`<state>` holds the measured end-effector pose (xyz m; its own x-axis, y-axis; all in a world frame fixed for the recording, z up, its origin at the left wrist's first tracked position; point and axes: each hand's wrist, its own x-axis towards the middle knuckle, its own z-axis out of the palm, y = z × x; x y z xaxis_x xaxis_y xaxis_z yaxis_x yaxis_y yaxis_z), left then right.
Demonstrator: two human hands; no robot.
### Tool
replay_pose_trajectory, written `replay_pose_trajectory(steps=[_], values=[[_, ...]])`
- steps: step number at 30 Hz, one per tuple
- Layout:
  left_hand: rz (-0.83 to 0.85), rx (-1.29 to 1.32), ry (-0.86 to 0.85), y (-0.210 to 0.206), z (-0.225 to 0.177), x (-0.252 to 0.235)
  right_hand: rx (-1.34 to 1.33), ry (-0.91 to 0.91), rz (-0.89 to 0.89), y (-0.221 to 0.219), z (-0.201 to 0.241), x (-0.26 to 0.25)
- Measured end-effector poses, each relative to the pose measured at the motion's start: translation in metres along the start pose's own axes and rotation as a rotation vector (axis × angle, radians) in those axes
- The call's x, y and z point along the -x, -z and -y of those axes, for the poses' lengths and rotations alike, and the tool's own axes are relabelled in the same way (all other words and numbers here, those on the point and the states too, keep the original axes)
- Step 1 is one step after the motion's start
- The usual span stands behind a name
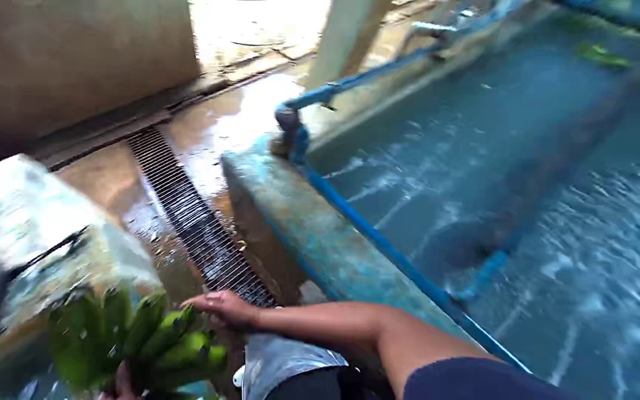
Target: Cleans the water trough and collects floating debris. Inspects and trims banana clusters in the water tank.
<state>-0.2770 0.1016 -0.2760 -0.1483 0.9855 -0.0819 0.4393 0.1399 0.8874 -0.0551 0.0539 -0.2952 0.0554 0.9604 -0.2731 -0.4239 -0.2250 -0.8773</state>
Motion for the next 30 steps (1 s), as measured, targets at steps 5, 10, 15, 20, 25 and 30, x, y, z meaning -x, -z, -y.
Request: replay_pose_trajectory(steps=[5,10,15,20,25,30], values=[[1.090,0.037,-0.497,-0.191,-0.152,0.101,0.143,0.341,-0.916,0.263,0.110,0.195],[1.523,-0.187,-0.898,-0.253,-0.213,0.149,-0.047,1.032,-2.010,0.373,0.172,0.391],[1.331,-0.322,-0.606,-0.227,-0.127,0.096,-0.022,0.613,-1.765,0.362,0.135,0.265],[0.735,-0.299,-0.048,-0.082,0.022,0.041,0.518,0.040,-0.586,0.213,0.031,0.006],[0.065,-0.327,0.247,0.123,0.144,0.069,1.403,0.113,0.706,-0.071,-0.032,-0.102],[-0.452,-0.162,0.598,0.258,0.241,0.173,1.535,0.239,1.130,-0.250,-0.126,-0.127]])
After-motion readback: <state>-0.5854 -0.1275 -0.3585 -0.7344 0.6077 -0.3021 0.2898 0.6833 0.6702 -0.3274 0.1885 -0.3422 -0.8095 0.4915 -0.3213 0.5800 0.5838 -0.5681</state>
